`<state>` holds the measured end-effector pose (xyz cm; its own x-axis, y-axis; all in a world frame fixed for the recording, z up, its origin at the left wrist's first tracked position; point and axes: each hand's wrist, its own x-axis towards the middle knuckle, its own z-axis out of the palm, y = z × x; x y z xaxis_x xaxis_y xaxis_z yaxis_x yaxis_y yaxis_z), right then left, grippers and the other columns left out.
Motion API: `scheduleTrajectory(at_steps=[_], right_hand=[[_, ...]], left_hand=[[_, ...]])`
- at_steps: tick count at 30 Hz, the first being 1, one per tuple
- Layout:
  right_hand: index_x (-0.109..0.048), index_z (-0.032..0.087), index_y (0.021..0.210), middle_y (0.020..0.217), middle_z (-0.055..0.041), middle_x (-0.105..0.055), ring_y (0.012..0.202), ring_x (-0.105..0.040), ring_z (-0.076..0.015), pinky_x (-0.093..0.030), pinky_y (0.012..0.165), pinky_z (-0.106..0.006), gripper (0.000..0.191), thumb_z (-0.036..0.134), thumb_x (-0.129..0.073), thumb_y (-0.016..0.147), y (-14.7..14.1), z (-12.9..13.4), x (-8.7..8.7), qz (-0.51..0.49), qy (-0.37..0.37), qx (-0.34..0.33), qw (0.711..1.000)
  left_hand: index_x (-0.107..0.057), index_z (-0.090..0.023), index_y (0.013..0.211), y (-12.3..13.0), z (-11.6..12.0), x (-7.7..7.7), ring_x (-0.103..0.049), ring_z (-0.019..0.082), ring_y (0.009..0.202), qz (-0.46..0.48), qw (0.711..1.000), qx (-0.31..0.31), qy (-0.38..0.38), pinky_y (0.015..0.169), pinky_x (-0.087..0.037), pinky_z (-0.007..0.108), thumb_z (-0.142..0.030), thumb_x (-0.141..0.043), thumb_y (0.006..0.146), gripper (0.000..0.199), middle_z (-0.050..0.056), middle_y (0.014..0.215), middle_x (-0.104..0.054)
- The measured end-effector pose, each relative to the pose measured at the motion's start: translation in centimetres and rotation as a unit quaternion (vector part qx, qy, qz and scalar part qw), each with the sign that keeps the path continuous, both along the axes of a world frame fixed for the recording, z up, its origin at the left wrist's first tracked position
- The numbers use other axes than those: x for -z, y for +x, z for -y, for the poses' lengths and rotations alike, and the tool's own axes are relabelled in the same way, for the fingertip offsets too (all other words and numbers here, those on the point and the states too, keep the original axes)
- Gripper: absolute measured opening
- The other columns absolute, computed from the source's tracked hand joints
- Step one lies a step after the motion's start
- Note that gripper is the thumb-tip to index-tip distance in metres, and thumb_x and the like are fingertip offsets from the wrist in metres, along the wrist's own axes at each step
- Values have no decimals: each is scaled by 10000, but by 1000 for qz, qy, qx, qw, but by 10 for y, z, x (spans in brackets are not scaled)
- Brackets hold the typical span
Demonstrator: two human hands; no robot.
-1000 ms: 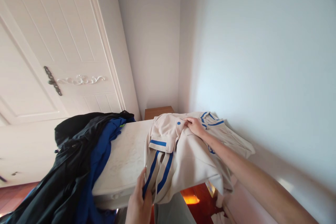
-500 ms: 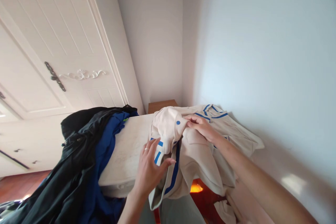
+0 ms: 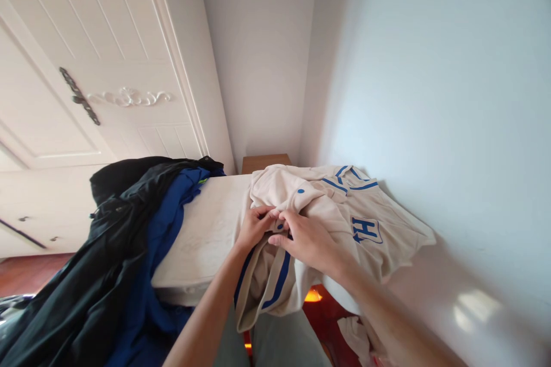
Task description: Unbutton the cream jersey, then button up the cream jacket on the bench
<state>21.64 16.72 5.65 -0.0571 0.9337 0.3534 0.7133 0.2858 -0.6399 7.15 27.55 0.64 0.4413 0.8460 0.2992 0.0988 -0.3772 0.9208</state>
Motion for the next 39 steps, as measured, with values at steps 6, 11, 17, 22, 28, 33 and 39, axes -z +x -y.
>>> scheduleTrajectory(at_steps=[6,11,17,22,28,33,39], right_hand=[[-482,229,1048,1015,-119,-680,937,-681,-322,-543,795,-438,558,496,-829,703,-23,-29,58,-121,0,144,982],[-527,232,935,925,-105,-733,883,-712,-281,-539,758,-360,266,402,-707,838,-27,-31,71,-139,10,154,978],[-657,162,903,821,-128,-756,742,-724,-249,-448,646,-289,181,232,-490,912,-33,-28,67,66,30,238,969],[-675,168,831,757,-126,-746,680,-705,-236,-393,614,-290,276,255,-430,926,-26,-27,72,38,51,224,972],[-594,194,737,689,-84,-702,615,-630,-189,-400,599,-273,336,384,-406,941,-16,-24,75,-96,80,138,983],[-606,196,741,775,-83,-748,710,-682,-206,-471,648,-265,303,400,-465,915,-17,-21,71,-208,33,88,974],[-668,186,720,786,-87,-770,785,-726,-249,-534,732,-295,280,382,-536,870,-18,-19,67,-277,9,47,960]], left_hand=[[-681,-135,683,-4,-8,8,-401,85,513,46,997,-20,-63,480,-301,217,-641,-637,824,526,-21,540,-515],[-683,-134,714,-5,-11,12,-420,90,530,89,991,-25,-96,488,-315,220,-692,-665,772,561,-11,574,-541],[-687,-123,652,-5,-9,11,-348,61,519,108,987,-24,-113,476,-243,208,-622,-780,699,510,-33,536,-491],[-725,-122,722,-9,-6,9,-441,80,579,123,984,2,-129,522,-319,203,-586,-806,684,473,-9,631,-598],[-636,-142,677,-10,-8,8,-416,70,532,143,978,24,-151,501,-317,201,-647,-780,673,524,-30,585,-558],[-591,-154,650,-7,-7,5,-395,64,513,153,974,45,-159,481,-298,197,-682,-789,630,564,-32,566,-548],[-581,-159,683,-7,-5,5,-423,70,519,155,970,77,-171,502,-341,199,-694,-774,643,570,-19,591,-569]])
